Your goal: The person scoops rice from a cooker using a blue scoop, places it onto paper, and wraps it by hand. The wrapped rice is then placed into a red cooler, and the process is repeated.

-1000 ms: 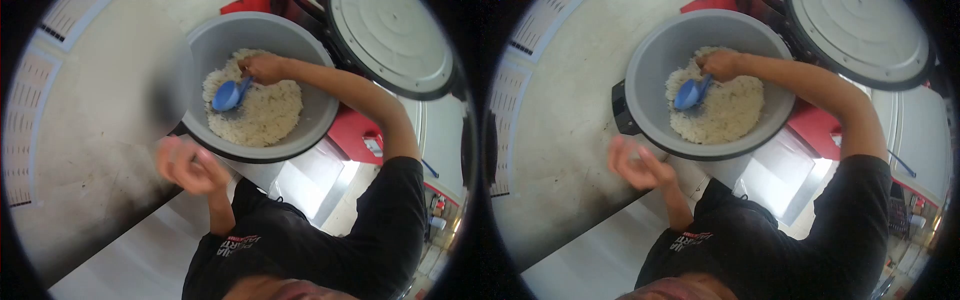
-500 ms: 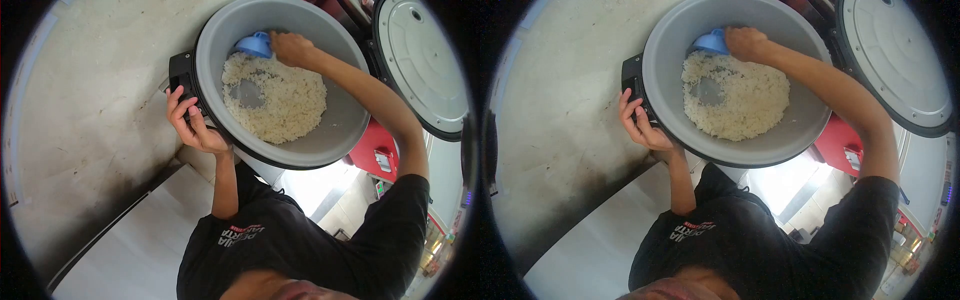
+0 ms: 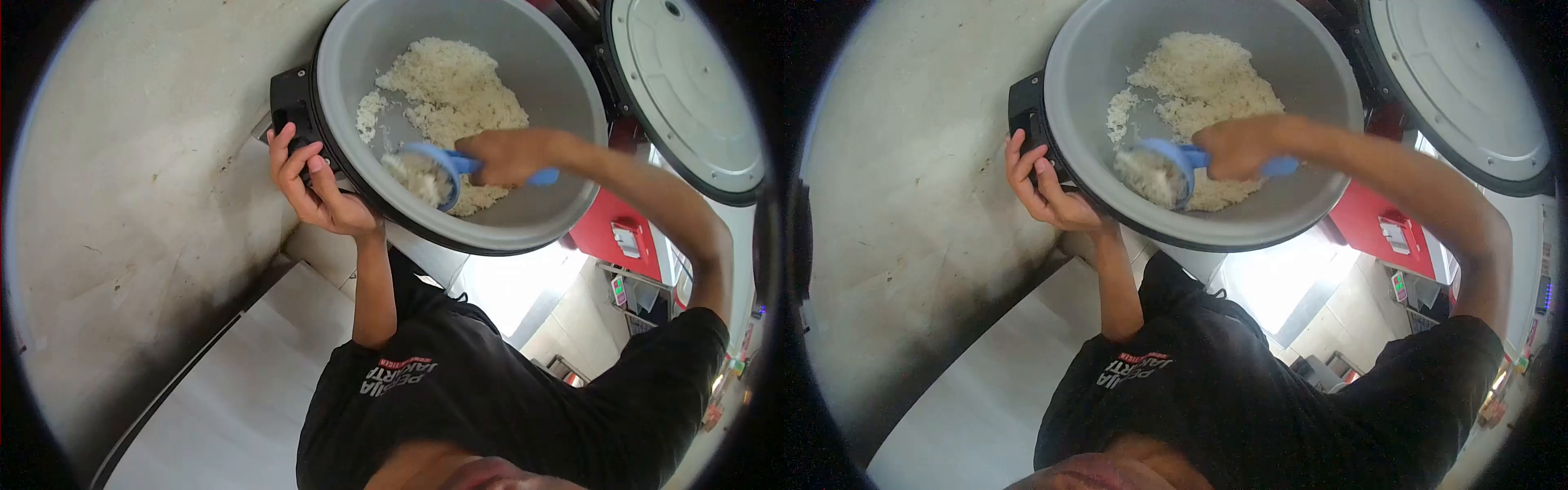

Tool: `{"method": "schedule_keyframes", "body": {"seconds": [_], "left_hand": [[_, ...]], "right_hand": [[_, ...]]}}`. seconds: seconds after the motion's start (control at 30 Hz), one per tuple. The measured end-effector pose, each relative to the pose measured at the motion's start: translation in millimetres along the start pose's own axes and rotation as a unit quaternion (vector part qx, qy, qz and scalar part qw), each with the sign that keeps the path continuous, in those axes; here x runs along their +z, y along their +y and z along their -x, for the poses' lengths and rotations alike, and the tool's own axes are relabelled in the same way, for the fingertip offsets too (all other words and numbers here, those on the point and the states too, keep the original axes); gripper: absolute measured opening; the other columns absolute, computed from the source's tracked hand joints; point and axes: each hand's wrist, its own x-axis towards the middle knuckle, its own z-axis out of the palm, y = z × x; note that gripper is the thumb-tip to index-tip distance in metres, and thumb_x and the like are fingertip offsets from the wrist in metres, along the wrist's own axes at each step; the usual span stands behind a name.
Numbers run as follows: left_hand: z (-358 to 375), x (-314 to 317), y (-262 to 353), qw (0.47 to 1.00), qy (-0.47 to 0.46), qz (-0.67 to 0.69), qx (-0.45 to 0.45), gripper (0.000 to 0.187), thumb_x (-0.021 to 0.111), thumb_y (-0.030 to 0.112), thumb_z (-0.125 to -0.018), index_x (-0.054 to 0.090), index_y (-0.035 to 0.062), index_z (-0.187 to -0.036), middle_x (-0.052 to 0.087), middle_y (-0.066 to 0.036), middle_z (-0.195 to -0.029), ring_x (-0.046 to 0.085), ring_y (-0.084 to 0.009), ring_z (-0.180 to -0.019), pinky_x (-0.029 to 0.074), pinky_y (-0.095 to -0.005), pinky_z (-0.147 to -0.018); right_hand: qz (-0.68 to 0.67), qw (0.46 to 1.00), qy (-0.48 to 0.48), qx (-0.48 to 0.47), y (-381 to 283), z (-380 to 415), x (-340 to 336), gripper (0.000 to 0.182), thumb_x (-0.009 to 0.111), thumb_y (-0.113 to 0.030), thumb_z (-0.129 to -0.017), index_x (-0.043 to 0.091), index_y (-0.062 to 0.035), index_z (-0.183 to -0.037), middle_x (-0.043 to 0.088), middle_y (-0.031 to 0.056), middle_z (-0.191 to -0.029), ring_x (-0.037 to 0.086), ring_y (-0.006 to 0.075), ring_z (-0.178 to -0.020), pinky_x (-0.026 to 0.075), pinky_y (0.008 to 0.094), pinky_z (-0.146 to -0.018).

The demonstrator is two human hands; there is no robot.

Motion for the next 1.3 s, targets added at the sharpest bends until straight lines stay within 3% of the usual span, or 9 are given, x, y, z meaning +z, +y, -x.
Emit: {"method": "schedule_keyframes", "body": {"seconds": [0.1, 0.2, 0.27, 0.47, 0.57, 0.67, 0.77, 0.8, 1.3], "left_hand": [[-2.5, 0.8, -1.8, 1.000, -0.002, -0.016, 0.011, 0.013, 0.048, 0.008, -0.087, 0.056, -0.0027, -0.087, 0.055, -0.018, -0.114, 0.048, -0.0301, -0.112, 0.025, -0.0536, -0.108], [-2.2, 0.4, -2.5, 1.000, -0.006, -0.015, 0.015, 0.014, 0.048, 0.008, -0.087, 0.056, -0.0027, -0.086, 0.055, -0.019, -0.114, 0.047, -0.0302, -0.113, 0.025, -0.0540, -0.108], [-1.4, 0.9, 0.0, 1.000, -0.005, -0.024, 0.011, 0.014, 0.048, 0.008, -0.087, 0.056, -0.0030, -0.086, 0.055, -0.019, -0.114, 0.047, -0.0304, -0.114, 0.025, -0.0539, -0.108], [-1.0, 1.1, -1.9, 1.000, 0.000, -0.006, 0.008, 0.014, 0.048, 0.008, -0.088, 0.056, -0.0029, -0.087, 0.055, -0.019, -0.115, 0.046, -0.0316, -0.116, 0.025, -0.0532, -0.108], [-1.2, -1.0, -1.7, 1.000, -0.013, -0.020, 0.012, 0.014, 0.047, 0.007, -0.088, 0.057, -0.0025, -0.088, 0.055, -0.019, -0.117, 0.045, -0.0326, -0.118, 0.024, -0.0526, -0.109], [-0.6, -0.6, -1.8, 1.000, -0.011, -0.009, 0.008, 0.014, 0.047, 0.007, -0.089, 0.057, -0.0022, -0.088, 0.055, -0.019, -0.118, 0.044, -0.0332, -0.120, 0.025, -0.0513, -0.108], [-0.3, -1.4, -2.0, 1.000, -0.012, -0.011, 0.004, 0.014, 0.047, 0.008, -0.090, 0.057, -0.0023, -0.088, 0.055, -0.019, -0.118, 0.044, -0.0331, -0.120, 0.026, -0.0499, -0.107], [-0.2, -1.6, -2.6, 1.000, -0.014, -0.019, 0.009, 0.015, 0.047, 0.008, -0.090, 0.057, -0.0029, -0.088, 0.055, -0.020, -0.119, 0.044, -0.0329, -0.120, 0.027, -0.0493, -0.107], [-0.5, -1.7, -2.1, 0.998, -0.007, -0.055, 0.021, 0.016, 0.050, 0.011, -0.088, 0.056, -0.0031, -0.085, 0.055, -0.021, -0.117, 0.045, -0.0337, -0.117, 0.027, -0.0507, -0.106]], "right_hand": [[-0.158, 0.964, -0.152, 0.148, 18.7, -21.4, -30.2, 0.031, 0.054, -0.010, -0.079, 0.050, 0.0088, -0.103, 0.062, 0.0272, -0.080, 0.063, 0.0394, -0.071, 0.050, 0.0446, -0.066], [-0.212, 0.968, -0.013, 0.132, 50.0, -70.6, -27.9, 0.030, 0.053, -0.009, -0.079, 0.049, 0.0120, -0.101, 0.061, 0.0265, -0.079, 0.064, 0.0379, -0.070, 0.051, 0.0441, -0.063], [0.076, 0.975, 0.193, 0.079, 57.8, -106.0, -19.4, 0.031, 0.053, -0.007, -0.078, 0.049, 0.0153, -0.099, 0.062, 0.0262, -0.079, 0.065, 0.0377, -0.069, 0.051, 0.0446, -0.061], [0.194, 0.972, 0.115, -0.060, 14.0, -75.1, 43.9, 0.028, 0.056, -0.015, -0.080, 0.060, 0.0106, -0.091, 0.062, 0.0257, -0.090, 0.064, 0.0344, -0.085, 0.052, 0.0415, -0.072], [0.181, 0.982, 0.047, -0.029, 6.3, -30.3, 24.4, 0.039, 0.054, -0.008, -0.080, 0.047, 0.0156, -0.111, 0.062, 0.0258, -0.075, 0.065, 0.0355, -0.076, 0.051, 0.0432, -0.065], [-0.129, 0.981, -0.105, 0.097, 19.0, -10.7, -5.4, 0.037, 0.058, -0.013, -0.082, 0.051, -0.0030, -0.117, 0.061, 0.0178, -0.071, 0.062, 0.0312, -0.064, 0.050, 0.0396, -0.060], [-0.041, 0.991, 0.042, 0.117, 22.2, -8.9, -15.1, 0.040, 0.056, -0.009, -0.082, 0.048, -0.0014, -0.121, 0.062, 0.0191, -0.072, 0.063, 0.0322, -0.064, 0.050, 0.0414, -0.062], [0.098, 0.975, 0.198, 0.002, 43.6, -22.8, 9.5, 0.042, 0.053, -0.006, -0.082, 0.044, 0.0019, -0.122, 0.062, 0.0211, -0.071, 0.063, 0.0352, -0.067, 0.050, 0.0442, -0.065], [-0.102, 0.991, 0.076, 0.046, -3.7, -47.7, 15.1, 0.031, 0.044, -0.008, -0.083, 0.050, 0.0095, -0.108, 0.061, 0.0233, -0.072, 0.062, 0.0324, -0.063, 0.048, 0.0430, -0.062]]}}
